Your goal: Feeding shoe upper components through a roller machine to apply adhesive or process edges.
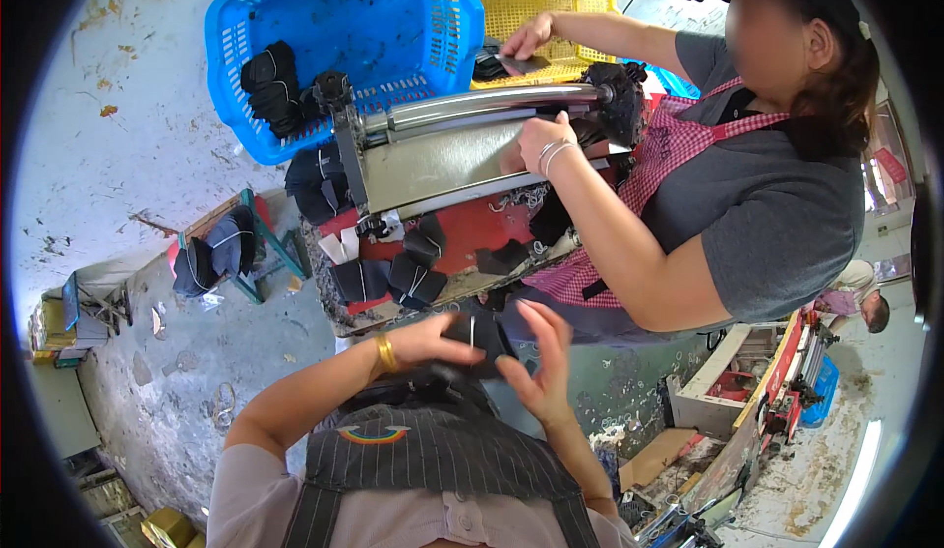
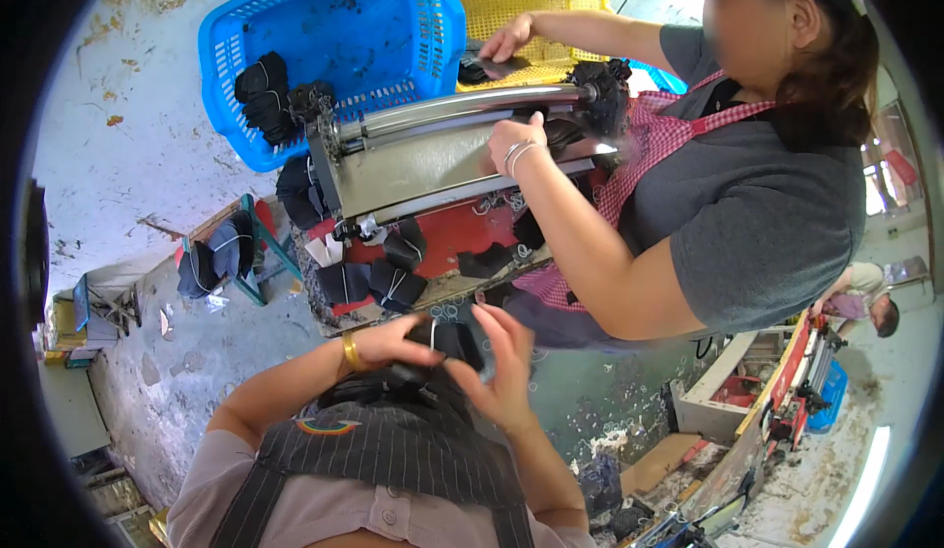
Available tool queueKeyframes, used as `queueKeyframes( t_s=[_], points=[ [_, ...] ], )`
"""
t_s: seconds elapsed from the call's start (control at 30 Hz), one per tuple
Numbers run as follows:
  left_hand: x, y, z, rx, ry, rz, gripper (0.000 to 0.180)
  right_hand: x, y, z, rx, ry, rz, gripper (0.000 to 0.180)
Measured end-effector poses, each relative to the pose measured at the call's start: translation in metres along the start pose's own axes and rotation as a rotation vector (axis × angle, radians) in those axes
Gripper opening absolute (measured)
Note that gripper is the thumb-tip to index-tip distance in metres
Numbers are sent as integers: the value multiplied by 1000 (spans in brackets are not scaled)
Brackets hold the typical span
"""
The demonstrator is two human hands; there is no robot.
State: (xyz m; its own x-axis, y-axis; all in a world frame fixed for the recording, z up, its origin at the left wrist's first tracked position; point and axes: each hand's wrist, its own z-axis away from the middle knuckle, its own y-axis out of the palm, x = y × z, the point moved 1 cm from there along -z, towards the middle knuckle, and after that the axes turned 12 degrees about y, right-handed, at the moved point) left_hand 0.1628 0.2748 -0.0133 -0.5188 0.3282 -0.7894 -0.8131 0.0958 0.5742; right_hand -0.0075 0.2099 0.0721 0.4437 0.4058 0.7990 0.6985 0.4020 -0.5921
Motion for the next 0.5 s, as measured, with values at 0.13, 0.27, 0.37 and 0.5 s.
queueKeyframes(
  t_s=[0.13,0.27,0.37,0.5],
  points=[
    [-21,12,33,277,-100,-155,58,-10,21,15,530,26,-308,42],
    [-11,17,64,217,-200,-344,47,-6,35,40,486,101,-330,29],
    [-14,27,73,105,-161,-127,43,-4,43,37,441,170,-454,18],
    [-23,34,76,107,-182,17,38,-13,47,32,623,409,-742,16]
  ],
)
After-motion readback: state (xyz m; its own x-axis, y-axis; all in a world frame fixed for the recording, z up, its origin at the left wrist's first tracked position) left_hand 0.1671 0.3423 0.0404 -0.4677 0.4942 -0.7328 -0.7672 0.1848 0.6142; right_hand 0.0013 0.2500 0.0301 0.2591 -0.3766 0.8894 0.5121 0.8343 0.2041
